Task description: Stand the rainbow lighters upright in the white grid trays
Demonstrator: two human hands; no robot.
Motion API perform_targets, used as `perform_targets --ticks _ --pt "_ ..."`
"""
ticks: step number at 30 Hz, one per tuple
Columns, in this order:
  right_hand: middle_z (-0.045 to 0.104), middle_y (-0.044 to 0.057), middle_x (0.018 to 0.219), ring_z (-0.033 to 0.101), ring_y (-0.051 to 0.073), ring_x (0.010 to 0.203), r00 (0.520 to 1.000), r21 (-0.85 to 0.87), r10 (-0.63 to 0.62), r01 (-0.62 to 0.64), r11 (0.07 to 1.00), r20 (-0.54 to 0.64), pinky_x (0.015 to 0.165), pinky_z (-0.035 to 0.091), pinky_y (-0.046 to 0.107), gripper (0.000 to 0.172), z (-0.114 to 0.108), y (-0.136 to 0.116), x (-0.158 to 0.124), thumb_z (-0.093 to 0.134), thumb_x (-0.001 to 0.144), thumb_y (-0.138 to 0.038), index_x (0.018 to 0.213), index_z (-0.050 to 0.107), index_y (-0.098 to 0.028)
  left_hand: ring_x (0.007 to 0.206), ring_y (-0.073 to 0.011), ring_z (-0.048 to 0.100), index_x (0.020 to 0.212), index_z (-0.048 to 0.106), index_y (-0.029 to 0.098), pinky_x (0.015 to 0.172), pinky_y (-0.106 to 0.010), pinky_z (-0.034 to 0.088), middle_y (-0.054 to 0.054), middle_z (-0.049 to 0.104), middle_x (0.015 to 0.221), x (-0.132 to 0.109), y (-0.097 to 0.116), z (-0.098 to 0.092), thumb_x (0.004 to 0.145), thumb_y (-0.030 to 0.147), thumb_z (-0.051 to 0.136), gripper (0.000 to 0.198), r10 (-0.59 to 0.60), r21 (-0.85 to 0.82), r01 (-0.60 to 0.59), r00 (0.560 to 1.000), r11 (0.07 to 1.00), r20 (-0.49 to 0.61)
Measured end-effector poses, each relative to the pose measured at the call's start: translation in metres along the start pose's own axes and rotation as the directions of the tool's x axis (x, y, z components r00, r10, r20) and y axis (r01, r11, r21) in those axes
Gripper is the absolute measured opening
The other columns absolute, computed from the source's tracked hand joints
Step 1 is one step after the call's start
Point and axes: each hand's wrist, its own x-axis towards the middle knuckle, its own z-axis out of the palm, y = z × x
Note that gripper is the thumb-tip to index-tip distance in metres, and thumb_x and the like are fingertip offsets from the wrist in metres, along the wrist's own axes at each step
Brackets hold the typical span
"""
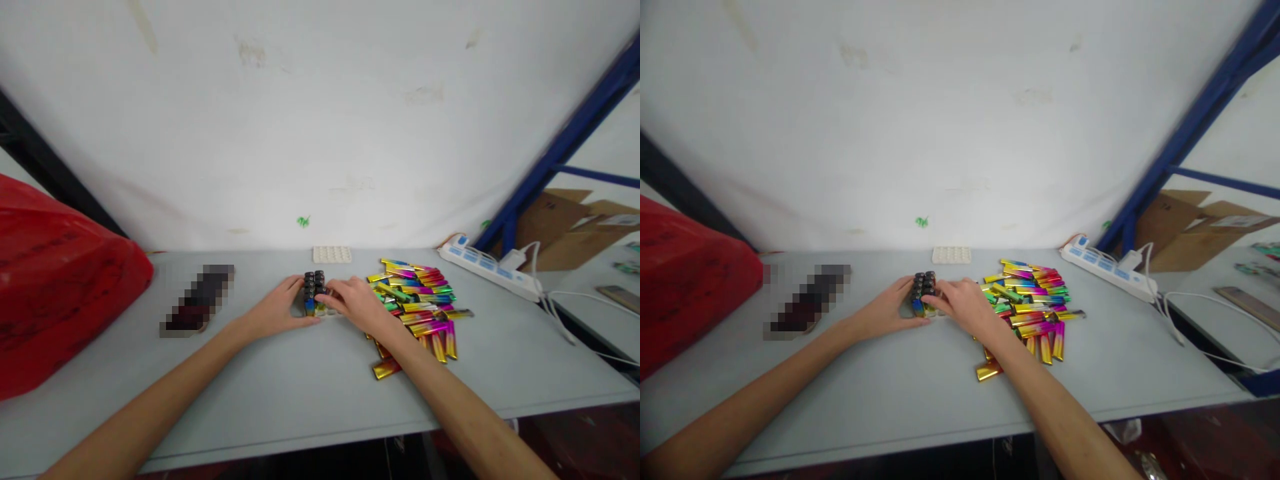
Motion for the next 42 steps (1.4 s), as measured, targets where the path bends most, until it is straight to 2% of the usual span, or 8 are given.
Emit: perform_targets --ticks 9,14,18,25,29,33,37,42 --pt "0.091 0.022 0.136 0.082 0.036 0.128 0.957 -0.243 0.245 -0.278 0.929 -0.157 0.114 0.058 0.046 0.026 -0.019 0.050 -0.003 0.062 0.128 -0.022 0.135 0.088 -0.018 0.163 -0.0503 0.074 0.166 0.077 0.028 0.146 -0.066 0.059 -0.020 0.077 0.173 -0.001 -0.007 0.002 0.089 0.077 0.107 0.096 -0.058 0.027 0.059 0.998 0.998 -0.019" --pt "0.086 0.024 0.158 0.081 0.037 0.146 0.963 -0.196 0.270 -0.266 0.944 -0.007 0.130 0.058 0.050 0.035 -0.017 0.073 -0.010 0.071 0.122 -0.016 0.153 0.087 -0.014 0.164 -0.0523 0.073 0.167 0.075 0.027 0.145 -0.072 0.058 -0.022 0.076 0.175 -0.002 -0.007 0.001 0.091 0.078 0.105 0.096 -0.055 0.030 0.055 0.998 0.998 -0.004" --pt "0.092 0.020 0.147 0.086 0.034 0.136 0.966 -0.148 0.230 -0.212 0.966 0.116 0.125 0.060 0.047 0.035 -0.017 0.072 -0.007 0.067 0.124 -0.015 0.149 0.092 -0.018 0.165 -0.0517 0.073 0.166 0.075 0.025 0.147 -0.071 0.057 -0.023 0.075 0.175 -0.001 -0.005 0.001 0.091 0.080 0.104 0.097 -0.071 0.036 0.070 0.998 0.997 0.003" --pt "0.091 0.020 0.133 0.085 0.036 0.131 0.948 -0.202 0.289 -0.259 0.944 0.133 0.118 0.062 0.046 0.018 -0.026 0.065 -0.004 0.078 0.122 -0.022 0.131 0.094 -0.019 0.162 -0.0538 0.074 0.163 0.077 0.024 0.146 -0.071 0.059 -0.024 0.076 0.173 0.000 -0.004 0.000 0.091 0.084 0.102 0.097 -0.075 0.033 0.075 0.997 0.997 0.000" --pt "0.087 0.019 0.137 0.081 0.034 0.131 0.967 -0.145 0.253 -0.246 0.958 0.033 0.121 0.060 0.048 0.017 -0.023 0.067 -0.006 0.073 0.120 -0.015 0.132 0.085 -0.019 0.161 -0.0531 0.075 0.163 0.077 0.025 0.144 -0.070 0.060 -0.024 0.078 0.171 -0.001 -0.005 -0.001 0.090 0.083 0.103 0.096 -0.077 0.036 0.076 0.997 0.996 0.002" --pt "0.089 0.016 0.132 0.082 0.033 0.127 0.956 0.210 0.241 -0.204 0.956 -0.168 0.119 0.064 0.050 0.006 -0.016 0.069 -0.001 0.076 0.116 -0.021 0.122 0.079 -0.023 0.161 -0.0518 0.075 0.165 0.076 0.026 0.144 -0.070 0.060 -0.024 0.077 0.172 -0.001 -0.007 -0.002 0.092 0.083 0.102 0.096 -0.064 0.032 0.064 0.998 0.997 0.010" --pt "0.093 0.015 0.129 0.086 0.032 0.123 0.875 0.751 0.426 -0.121 0.649 -0.228 0.113 0.070 0.049 0.044 -0.011 0.061 0.008 0.093 0.105 -0.066 0.112 0.078 -0.026 0.162 -0.0518 0.074 0.166 0.076 0.027 0.144 -0.069 0.060 -0.023 0.078 0.172 -0.001 -0.011 -0.001 0.091 0.081 0.103 0.096 -0.056 0.036 0.056 0.998 0.998 0.001" --pt "0.086 0.001 0.093 0.086 0.025 0.091 0.843 0.968 0.530 -0.054 0.246 -0.087 0.096 0.072 0.043 0.078 -0.013 0.036 0.012 0.105 0.079 -0.093 0.111 0.071 -0.030 0.159 -0.0508 0.076 0.166 0.076 0.031 0.142 -0.068 0.062 -0.020 0.079 0.171 -0.001 -0.012 0.001 0.091 0.081 0.104 0.095 -0.045 0.037 0.045 0.999 0.998 -0.013"
